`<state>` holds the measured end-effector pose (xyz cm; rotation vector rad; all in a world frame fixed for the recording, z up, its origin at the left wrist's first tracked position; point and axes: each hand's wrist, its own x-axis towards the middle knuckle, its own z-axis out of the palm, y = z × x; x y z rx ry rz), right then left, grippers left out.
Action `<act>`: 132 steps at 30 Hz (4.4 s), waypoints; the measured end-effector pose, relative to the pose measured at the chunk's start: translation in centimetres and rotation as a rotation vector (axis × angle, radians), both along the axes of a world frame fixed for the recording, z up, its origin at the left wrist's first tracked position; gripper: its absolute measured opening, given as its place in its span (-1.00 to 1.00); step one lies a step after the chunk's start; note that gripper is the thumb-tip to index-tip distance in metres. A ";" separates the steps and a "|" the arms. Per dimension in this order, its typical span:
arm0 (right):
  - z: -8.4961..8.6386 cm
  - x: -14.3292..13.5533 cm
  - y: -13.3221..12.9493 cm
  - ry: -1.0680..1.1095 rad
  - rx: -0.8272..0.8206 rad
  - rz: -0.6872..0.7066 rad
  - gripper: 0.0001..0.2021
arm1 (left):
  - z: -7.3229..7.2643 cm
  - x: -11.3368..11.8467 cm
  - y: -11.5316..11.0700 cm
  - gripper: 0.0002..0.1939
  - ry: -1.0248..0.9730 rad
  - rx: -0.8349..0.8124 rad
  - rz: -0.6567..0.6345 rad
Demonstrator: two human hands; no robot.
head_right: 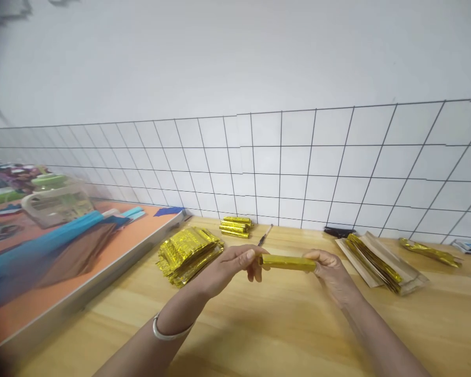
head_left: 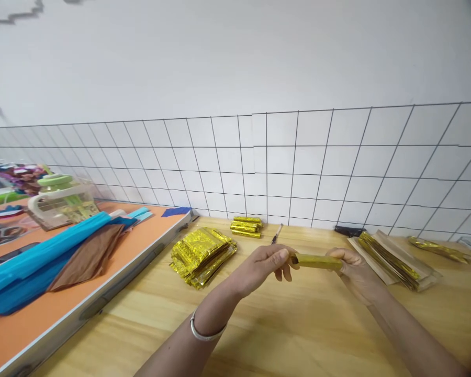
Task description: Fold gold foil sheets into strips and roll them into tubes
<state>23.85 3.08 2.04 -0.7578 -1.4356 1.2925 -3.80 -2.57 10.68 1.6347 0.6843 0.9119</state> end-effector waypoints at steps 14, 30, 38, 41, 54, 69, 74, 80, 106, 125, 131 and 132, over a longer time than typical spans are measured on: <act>0.6 -0.6 -0.5 -0.137 -0.045 -0.053 -0.72 | 0.2 0.1 -0.2 -0.84 0.235 0.075 0.279; 1.0 -1.6 -1.0 -0.376 0.077 0.007 -0.76 | -5.4 -1.9 5.7 -0.86 0.107 -0.149 0.265; -1.2 -2.4 -0.7 -0.391 -0.052 0.049 -0.78 | -8.5 -2.3 6.7 -0.88 0.093 -0.320 0.181; -2.3 -2.6 -0.4 -0.413 -0.151 0.106 -0.76 | -10.4 -3.1 7.2 -0.83 0.120 -0.413 0.146; -2.7 -5.1 -1.6 -0.297 -0.048 0.019 -0.51 | -13.5 -5.2 8.8 -0.71 0.060 -0.510 0.131; -3.5 -5.7 -2.0 -0.617 0.357 -0.177 -0.72 | -12.2 -4.6 7.6 -0.60 0.179 -0.377 0.096; -4.8 -4.1 -0.4 -0.763 0.408 -0.216 -0.79 | -11.5 -4.6 7.7 -0.68 0.198 -0.233 0.146; -6.1 -3.2 0.6 -0.889 0.447 -0.204 -0.70 | -12.7 -3.1 7.7 -0.51 0.274 -0.131 0.075; -6.4 -3.4 0.6 -0.928 0.501 -0.176 -0.77 | -12.9 -0.4 6.6 -0.65 0.630 0.463 0.165; -6.2 -2.9 0.8 -0.890 0.414 -0.162 -0.63 | -9.4 -10.1 13.5 -0.86 1.168 0.500 0.654; -6.2 -2.8 0.9 -0.901 0.416 -0.135 -0.61 | -10.5 -9.3 14.6 -0.69 1.345 0.492 0.716; -6.2 -2.8 0.9 -0.905 0.418 -0.133 -0.61 | -10.8 -9.0 14.6 -0.69 1.361 0.495 0.715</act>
